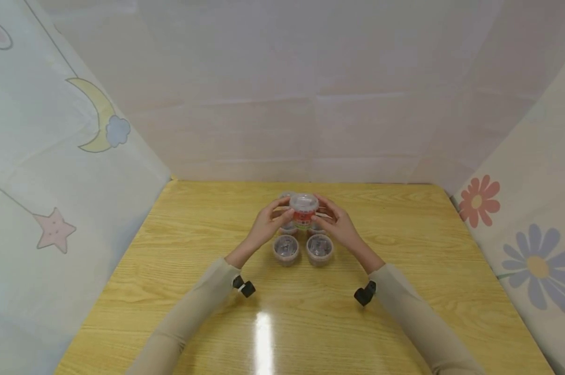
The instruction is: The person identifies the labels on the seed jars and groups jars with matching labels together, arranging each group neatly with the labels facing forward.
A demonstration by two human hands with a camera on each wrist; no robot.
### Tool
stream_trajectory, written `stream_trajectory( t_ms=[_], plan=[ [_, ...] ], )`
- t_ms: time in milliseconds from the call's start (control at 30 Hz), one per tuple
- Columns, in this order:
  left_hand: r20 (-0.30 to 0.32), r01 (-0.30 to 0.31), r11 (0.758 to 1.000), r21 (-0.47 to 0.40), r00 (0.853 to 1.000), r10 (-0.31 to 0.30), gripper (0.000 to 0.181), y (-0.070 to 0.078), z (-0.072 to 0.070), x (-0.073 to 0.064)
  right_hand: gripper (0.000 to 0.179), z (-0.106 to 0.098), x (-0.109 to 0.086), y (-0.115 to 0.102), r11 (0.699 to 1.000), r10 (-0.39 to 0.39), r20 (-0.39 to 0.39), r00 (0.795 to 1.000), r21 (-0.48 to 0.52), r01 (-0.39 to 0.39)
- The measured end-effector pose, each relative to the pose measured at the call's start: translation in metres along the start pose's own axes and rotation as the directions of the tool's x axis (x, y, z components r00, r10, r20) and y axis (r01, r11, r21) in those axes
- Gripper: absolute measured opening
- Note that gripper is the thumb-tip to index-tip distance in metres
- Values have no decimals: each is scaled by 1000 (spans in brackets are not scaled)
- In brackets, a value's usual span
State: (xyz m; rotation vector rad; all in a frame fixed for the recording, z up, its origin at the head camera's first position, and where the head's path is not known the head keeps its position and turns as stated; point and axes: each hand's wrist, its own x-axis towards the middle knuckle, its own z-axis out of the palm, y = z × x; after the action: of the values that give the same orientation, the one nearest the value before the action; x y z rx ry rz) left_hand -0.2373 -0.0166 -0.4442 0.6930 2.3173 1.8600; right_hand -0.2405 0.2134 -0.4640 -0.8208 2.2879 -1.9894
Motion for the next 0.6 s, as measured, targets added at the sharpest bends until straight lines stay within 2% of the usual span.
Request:
stream_trajectory(
  t_ms=[67, 167, 367, 600],
  plan=[
    [-16, 5, 1000, -24, 1000, -5, 49, -10, 2, 3, 58, -1, 2, 2, 1000, -5, 5, 1000, 3, 5],
    [-43, 0, 1000, -29, 999, -1, 49, -15, 3, 5, 57, -2, 4, 5, 1000, -11, 11, 1000, 2, 11],
    [-70, 0, 1000, -20, 998, -2, 48, -16, 5, 6, 57, -4, 7, 7, 1000, -11, 9, 1000, 12, 11],
    [-48, -9, 1000, -6, 999, 9, 50, -16, 3, 8, 57, -5, 8, 6, 1000, -8, 15, 1000, 6, 8]
  ],
)
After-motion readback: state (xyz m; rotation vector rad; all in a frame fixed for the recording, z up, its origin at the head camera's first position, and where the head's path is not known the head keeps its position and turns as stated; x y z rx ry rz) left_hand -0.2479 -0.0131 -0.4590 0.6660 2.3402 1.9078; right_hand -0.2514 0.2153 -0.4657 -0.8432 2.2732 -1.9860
